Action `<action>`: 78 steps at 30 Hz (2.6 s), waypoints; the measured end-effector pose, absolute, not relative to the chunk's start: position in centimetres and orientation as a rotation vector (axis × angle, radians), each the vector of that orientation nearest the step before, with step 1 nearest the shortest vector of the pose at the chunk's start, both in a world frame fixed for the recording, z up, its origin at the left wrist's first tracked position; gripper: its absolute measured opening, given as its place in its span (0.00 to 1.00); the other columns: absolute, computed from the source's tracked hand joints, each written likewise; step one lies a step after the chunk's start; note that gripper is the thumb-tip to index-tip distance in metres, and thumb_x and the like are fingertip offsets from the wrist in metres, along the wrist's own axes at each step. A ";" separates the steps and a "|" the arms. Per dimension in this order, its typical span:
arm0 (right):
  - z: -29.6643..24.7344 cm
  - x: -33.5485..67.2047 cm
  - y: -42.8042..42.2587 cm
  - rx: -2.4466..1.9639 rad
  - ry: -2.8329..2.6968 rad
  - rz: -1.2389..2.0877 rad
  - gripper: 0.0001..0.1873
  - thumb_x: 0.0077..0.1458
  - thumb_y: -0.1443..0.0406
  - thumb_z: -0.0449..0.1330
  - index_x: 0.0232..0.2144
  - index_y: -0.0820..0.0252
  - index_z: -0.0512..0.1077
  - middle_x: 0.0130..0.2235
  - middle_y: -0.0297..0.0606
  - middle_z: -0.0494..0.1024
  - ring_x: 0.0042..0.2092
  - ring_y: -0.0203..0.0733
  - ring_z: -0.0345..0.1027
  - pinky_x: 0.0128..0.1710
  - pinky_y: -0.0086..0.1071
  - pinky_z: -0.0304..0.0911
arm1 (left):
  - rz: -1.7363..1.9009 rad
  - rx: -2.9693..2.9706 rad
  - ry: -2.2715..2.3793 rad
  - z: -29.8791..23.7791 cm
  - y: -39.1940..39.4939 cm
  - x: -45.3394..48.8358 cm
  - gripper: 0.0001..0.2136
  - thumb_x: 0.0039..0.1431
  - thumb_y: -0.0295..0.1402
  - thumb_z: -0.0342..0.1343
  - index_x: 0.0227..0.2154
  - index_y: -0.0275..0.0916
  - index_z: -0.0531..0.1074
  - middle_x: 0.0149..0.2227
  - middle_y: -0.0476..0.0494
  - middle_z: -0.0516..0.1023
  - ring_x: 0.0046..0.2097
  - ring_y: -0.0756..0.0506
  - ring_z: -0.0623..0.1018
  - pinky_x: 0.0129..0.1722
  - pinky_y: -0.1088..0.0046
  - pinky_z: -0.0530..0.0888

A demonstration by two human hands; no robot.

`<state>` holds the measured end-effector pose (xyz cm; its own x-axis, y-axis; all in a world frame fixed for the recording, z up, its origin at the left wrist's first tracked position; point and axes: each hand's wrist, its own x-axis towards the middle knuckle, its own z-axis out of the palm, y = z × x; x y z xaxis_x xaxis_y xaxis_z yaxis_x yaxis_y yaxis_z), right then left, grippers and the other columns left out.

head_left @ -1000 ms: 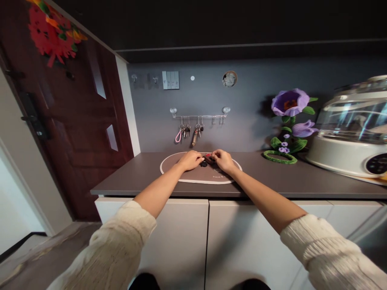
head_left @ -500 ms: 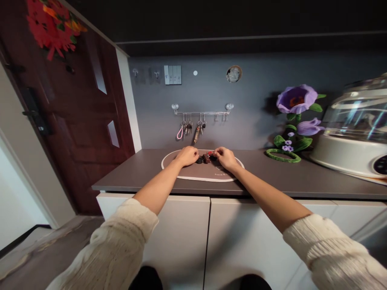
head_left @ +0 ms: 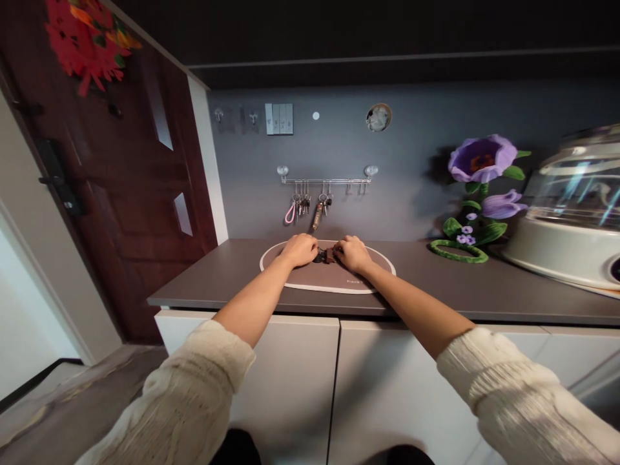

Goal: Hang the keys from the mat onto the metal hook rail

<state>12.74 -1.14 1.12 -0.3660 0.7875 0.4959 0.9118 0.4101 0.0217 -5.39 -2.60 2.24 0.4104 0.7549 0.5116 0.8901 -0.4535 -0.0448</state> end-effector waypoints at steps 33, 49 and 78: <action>1.3 13.5 -0.9 -1.445 -2.187 -0.240 0.12 0.56 0.62 0.47 0.33 0.59 0.69 0.40 0.44 0.69 0.43 0.45 0.56 0.37 0.33 0.51 | -0.616 -2.344 -1.410 2.4 -3.0 -5.3 0.09 0.49 0.28 0.47 0.26 0.39 0.73 0.32 0.42 0.76 0.38 0.45 0.73 0.39 0.71 0.67; 2.6 14.0 -1.1 -1.000 -1.718 0.604 0.09 0.50 0.58 0.49 0.28 0.58 0.59 0.26 0.30 0.63 0.26 0.32 0.58 0.27 0.27 0.58 | -1.069 -2.462 -1.575 1.9 -2.0 -5.1 0.10 0.47 0.25 0.47 0.30 0.38 0.72 0.31 0.46 0.76 0.32 0.49 0.73 0.34 0.75 0.68; 10.1 15.2 0.3 -0.836 -1.523 0.881 0.08 0.45 0.64 0.59 0.23 0.62 0.63 0.23 0.31 0.69 0.22 0.27 0.56 0.25 0.24 0.53 | -2.711 -2.502 -1.421 3.5 -2.4 -3.5 0.11 0.37 0.26 0.60 0.28 0.34 0.69 0.20 0.51 0.71 0.25 0.52 0.70 0.32 0.74 0.65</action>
<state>15.16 0.28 10.07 -0.1163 0.8797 0.4611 0.0383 0.4678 -0.8830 -3.48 -2.37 3.49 -0.0121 0.8815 0.4721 -0.1136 -0.4703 0.8752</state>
